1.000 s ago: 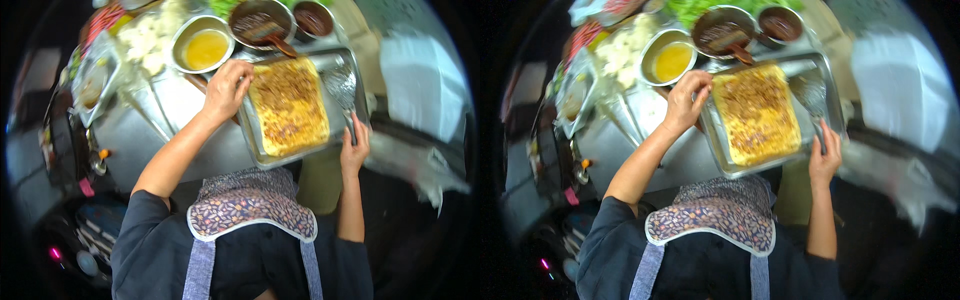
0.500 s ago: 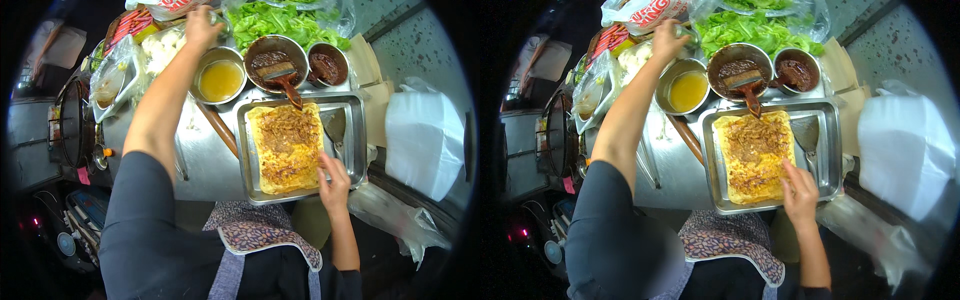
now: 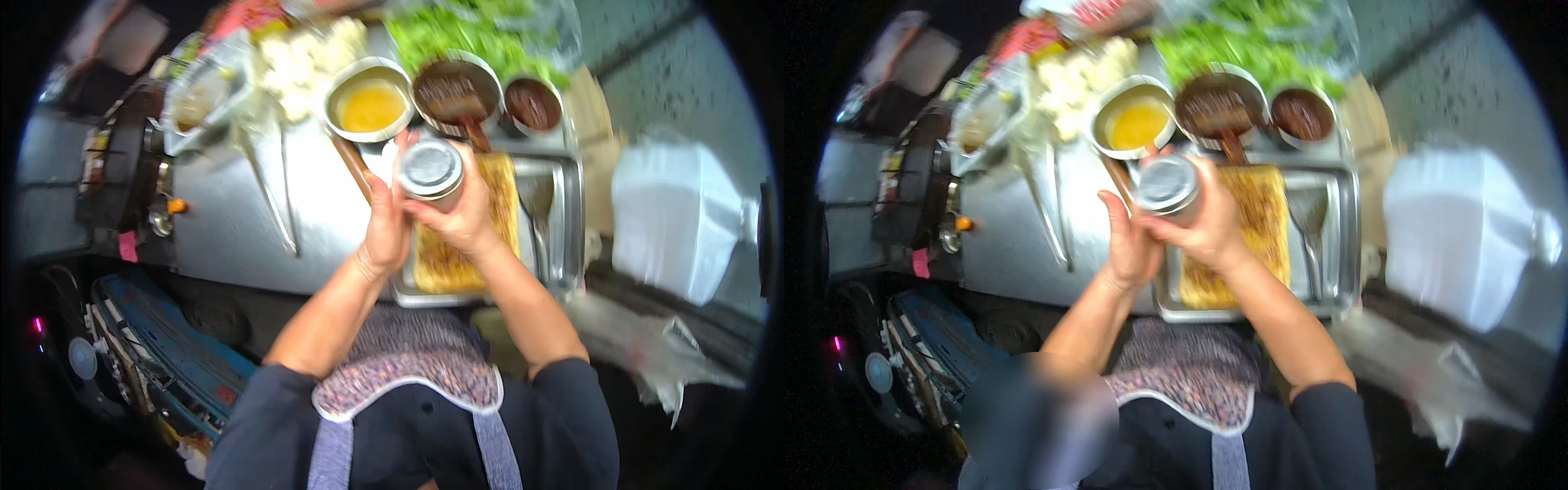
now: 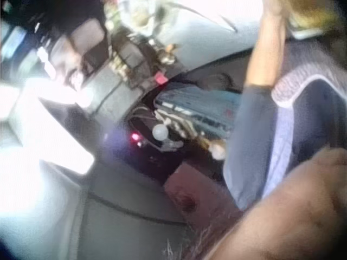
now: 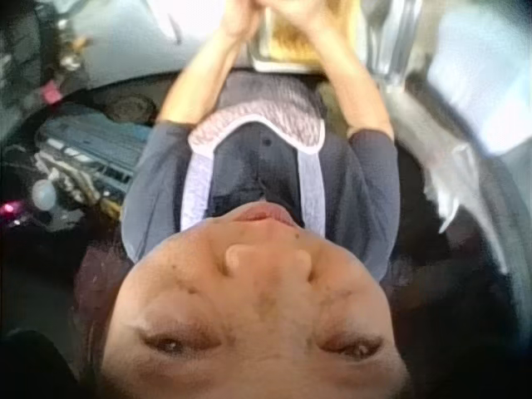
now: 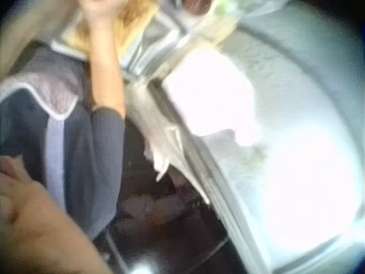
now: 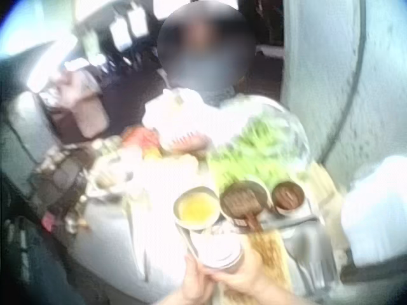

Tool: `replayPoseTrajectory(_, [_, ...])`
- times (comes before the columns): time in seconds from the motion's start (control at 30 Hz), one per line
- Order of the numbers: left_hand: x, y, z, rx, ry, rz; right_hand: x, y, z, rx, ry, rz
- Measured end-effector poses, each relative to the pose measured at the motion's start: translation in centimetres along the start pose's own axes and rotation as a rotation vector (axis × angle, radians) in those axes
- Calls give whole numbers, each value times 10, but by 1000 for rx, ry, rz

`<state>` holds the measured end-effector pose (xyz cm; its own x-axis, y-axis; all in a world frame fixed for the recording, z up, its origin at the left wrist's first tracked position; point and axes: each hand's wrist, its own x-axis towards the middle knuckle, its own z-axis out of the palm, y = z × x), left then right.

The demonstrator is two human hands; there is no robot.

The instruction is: The person cooks a thin crepe on a flat griddle, then transfers it to a tray. They spread a dark sauce over the crepe, add cooked meat and lettuce, roll it up, and place it into a paper cone for serving.

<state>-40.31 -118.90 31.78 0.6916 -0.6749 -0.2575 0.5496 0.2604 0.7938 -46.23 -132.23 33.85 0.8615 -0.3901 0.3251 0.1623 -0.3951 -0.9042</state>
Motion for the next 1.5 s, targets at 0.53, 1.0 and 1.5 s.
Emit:
replayPoseTrajectory(0.53, [6, -6, 20, -14, 53, -48, 6, 30, -17, 42, -151, -98])
replayPoseTrajectory(1.0, [15, -34, -13, -337, -424, 203, -16, 29, -13, -10, -24, -188])
replayPoseTrajectory(1.5, [28, -1, 1, -135, -137, 128, 17, 39, -18, -65, -48, -418])
